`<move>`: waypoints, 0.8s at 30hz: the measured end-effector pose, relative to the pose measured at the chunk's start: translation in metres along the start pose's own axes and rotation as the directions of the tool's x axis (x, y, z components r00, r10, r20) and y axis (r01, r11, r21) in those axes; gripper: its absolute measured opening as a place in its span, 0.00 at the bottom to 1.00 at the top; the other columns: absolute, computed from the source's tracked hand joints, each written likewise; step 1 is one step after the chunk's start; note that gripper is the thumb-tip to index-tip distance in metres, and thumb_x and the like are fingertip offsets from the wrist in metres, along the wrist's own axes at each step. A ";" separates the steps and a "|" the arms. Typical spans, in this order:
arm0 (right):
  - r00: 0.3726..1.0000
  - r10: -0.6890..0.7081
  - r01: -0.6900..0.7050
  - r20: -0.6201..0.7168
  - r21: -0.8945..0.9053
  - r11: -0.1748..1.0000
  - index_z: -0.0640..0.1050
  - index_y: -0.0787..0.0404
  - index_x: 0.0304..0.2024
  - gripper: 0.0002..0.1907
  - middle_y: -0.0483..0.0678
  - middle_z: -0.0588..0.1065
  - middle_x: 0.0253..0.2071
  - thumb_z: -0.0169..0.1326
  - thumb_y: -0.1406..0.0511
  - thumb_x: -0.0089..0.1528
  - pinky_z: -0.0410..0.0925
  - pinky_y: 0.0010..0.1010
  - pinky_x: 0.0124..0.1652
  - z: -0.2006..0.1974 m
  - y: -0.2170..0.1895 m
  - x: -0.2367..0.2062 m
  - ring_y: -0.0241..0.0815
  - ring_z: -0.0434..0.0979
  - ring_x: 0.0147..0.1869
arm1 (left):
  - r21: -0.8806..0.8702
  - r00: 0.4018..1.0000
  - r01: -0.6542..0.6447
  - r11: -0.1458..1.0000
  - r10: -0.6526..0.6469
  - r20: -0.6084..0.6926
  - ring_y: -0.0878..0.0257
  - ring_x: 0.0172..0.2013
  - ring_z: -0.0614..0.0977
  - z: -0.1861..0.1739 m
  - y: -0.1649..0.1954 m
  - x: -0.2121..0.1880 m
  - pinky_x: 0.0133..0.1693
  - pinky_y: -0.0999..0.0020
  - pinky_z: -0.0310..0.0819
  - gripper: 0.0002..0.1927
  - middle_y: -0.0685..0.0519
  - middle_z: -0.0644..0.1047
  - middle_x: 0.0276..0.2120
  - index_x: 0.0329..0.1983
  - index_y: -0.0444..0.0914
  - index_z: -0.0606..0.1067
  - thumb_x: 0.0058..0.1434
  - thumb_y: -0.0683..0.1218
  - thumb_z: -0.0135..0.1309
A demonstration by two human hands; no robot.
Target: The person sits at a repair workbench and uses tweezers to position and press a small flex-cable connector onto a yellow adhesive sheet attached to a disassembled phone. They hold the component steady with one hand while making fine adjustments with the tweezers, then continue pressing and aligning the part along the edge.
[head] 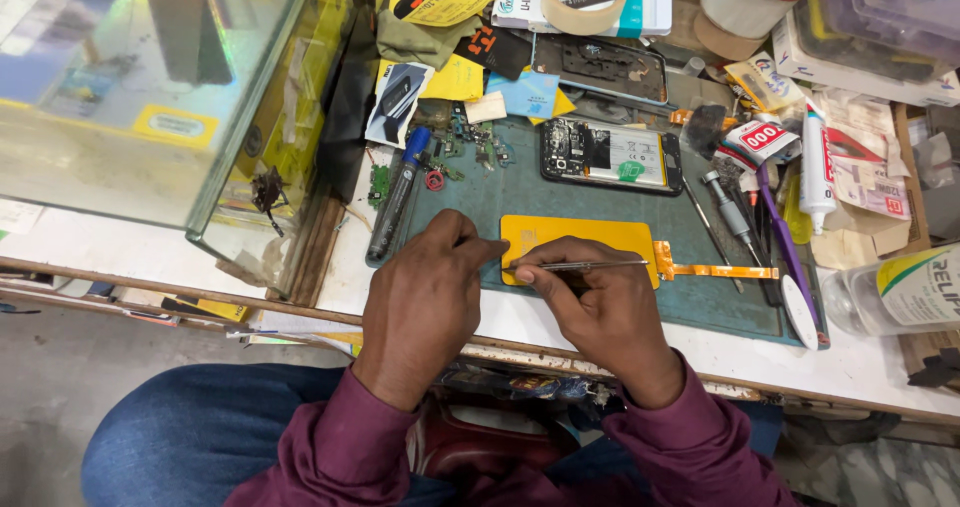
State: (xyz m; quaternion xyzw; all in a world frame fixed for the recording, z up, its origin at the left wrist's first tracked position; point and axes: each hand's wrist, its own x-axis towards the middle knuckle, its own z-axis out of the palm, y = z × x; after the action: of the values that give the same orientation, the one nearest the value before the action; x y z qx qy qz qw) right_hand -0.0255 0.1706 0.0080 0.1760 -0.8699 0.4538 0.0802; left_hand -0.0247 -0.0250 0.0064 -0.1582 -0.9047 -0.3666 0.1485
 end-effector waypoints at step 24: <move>1.000 -0.016 0.014 0.019 0.083 0.996 0.83 0.65 0.39 0.05 0.49 0.84 0.37 0.61 0.68 0.62 0.75 0.26 0.40 -0.001 0.000 0.001 0.37 0.85 0.39 | 0.024 1.000 -0.001 1.000 0.001 0.011 0.51 0.37 0.82 0.000 0.001 0.001 0.37 0.56 0.75 0.15 0.51 0.76 0.37 0.44 0.42 0.84 0.56 0.37 0.54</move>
State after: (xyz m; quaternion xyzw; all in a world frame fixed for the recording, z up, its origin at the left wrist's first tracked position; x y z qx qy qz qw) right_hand -0.0262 0.1718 0.0087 0.1902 -0.8496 0.4872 0.0675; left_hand -0.0251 -0.0242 0.0078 -0.1587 -0.9098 -0.3547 0.1458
